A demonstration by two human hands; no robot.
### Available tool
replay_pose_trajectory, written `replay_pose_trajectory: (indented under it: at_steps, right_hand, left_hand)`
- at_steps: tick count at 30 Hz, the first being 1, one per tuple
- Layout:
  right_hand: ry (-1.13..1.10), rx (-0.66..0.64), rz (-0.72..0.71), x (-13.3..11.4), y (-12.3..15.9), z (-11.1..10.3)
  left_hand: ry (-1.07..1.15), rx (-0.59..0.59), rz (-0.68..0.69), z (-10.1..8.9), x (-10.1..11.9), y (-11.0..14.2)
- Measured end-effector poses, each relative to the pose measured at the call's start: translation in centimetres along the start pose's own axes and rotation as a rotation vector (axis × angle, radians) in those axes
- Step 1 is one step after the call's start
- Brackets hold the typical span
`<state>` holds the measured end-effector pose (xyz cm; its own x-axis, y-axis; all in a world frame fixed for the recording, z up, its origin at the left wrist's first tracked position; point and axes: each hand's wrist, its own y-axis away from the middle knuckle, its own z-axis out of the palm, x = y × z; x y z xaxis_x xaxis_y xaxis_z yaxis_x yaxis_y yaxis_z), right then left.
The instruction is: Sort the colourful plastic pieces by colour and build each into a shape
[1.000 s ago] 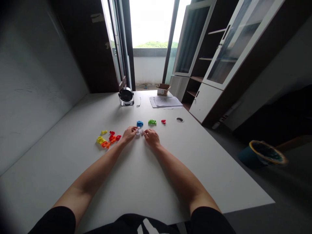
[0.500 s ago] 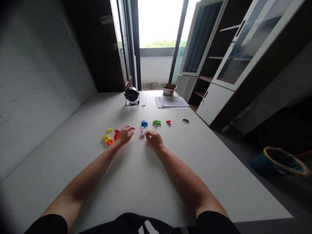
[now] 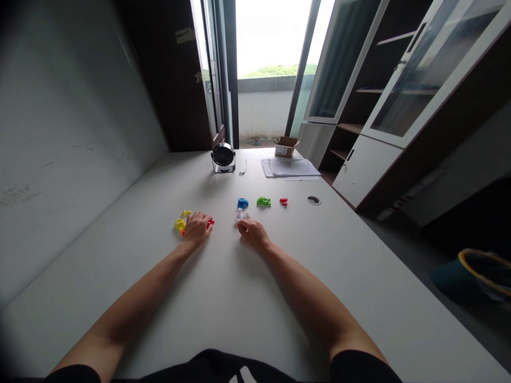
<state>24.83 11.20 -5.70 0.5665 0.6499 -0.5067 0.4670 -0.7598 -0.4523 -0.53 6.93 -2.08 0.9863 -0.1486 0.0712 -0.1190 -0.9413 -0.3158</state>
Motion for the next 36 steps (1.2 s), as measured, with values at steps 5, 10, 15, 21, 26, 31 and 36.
replay_pose_trajectory:
  at_steps: [5,10,15,21,26,31,36]
  right_hand:
    - [-0.035,-0.008,0.002,-0.2,-0.1,-0.2]
    - [-0.032,-0.020,0.024,-0.4,-0.1,-0.3]
    - [-0.026,0.008,0.037,-0.9,-0.5,0.1]
    - [-0.035,0.033,-0.049,-1.2,-0.7,0.3]
    - [-0.031,0.011,-0.044,-0.8,-0.6,0.3]
    - [-0.060,-0.018,-0.068,-1.5,-0.3,0.1]
    - [-0.032,-0.063,-0.149,-2.0,-0.1,-0.3]
  left_hand:
    - [0.148,0.012,0.096,0.9,1.1,-0.4]
    - [0.235,0.022,-0.010,1.6,1.1,-0.3]
    - [0.298,0.014,0.011,1.8,1.7,-0.3]
    - [0.311,0.010,0.065,1.7,2.9,-0.5]
    - [0.579,0.029,0.130,1.5,2.7,0.0]
    - [0.861,0.021,0.032,1.6,2.7,0.5]
    - [0.932,-0.039,0.015,1.8,2.9,0.7]
